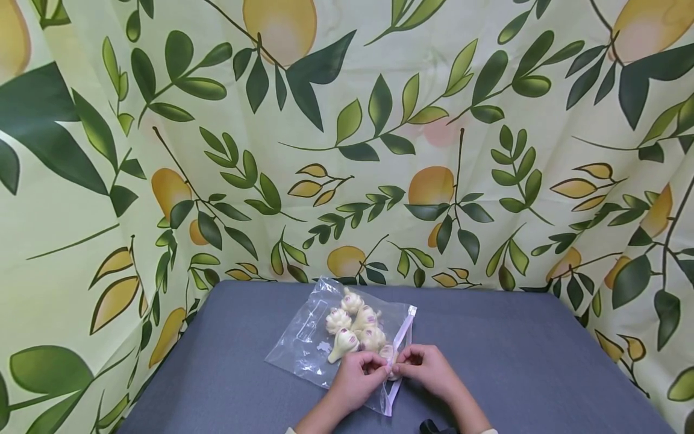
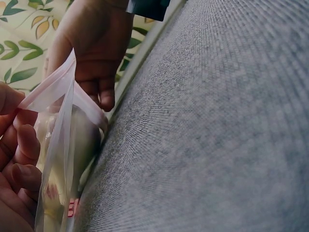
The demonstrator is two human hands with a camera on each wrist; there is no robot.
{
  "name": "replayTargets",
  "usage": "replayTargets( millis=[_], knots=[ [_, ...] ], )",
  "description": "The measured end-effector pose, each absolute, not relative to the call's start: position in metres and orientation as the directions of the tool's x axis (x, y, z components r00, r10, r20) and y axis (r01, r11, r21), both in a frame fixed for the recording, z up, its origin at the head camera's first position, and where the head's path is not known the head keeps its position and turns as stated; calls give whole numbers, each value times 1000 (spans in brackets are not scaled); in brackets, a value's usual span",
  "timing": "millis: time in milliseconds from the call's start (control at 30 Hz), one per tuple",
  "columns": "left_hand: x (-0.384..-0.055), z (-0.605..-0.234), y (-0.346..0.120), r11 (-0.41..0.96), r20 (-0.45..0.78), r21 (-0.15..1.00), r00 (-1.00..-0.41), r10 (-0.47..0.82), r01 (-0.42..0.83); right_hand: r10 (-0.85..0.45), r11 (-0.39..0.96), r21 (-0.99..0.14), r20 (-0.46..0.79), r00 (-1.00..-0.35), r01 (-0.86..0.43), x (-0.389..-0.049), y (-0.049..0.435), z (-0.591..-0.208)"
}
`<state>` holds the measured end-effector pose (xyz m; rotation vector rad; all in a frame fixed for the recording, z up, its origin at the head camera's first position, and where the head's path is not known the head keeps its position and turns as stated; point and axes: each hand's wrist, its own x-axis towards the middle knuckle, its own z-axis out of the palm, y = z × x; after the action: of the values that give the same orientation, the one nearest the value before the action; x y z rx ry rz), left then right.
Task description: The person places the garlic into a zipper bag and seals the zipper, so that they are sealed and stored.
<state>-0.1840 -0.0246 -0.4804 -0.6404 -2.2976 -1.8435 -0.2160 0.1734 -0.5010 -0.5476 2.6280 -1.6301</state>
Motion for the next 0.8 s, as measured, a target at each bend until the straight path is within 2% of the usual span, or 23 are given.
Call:
replayTargets(
  millis=[367,600,800],
  knots=[
    [-197,-504,-24,178,352,899,-903,247,400,-403,227,-944,135,-905,-242,-214,171,-499],
    [-197,-503,-24,188,362,892,-900,244,410,-470,207,-953,101,-877,-221,-212,169,-495],
    [-186,-484,-24,184,363,892,-897,251,413,-541,201,-937,138,-830,-287,-212,167,-499]
  ],
)
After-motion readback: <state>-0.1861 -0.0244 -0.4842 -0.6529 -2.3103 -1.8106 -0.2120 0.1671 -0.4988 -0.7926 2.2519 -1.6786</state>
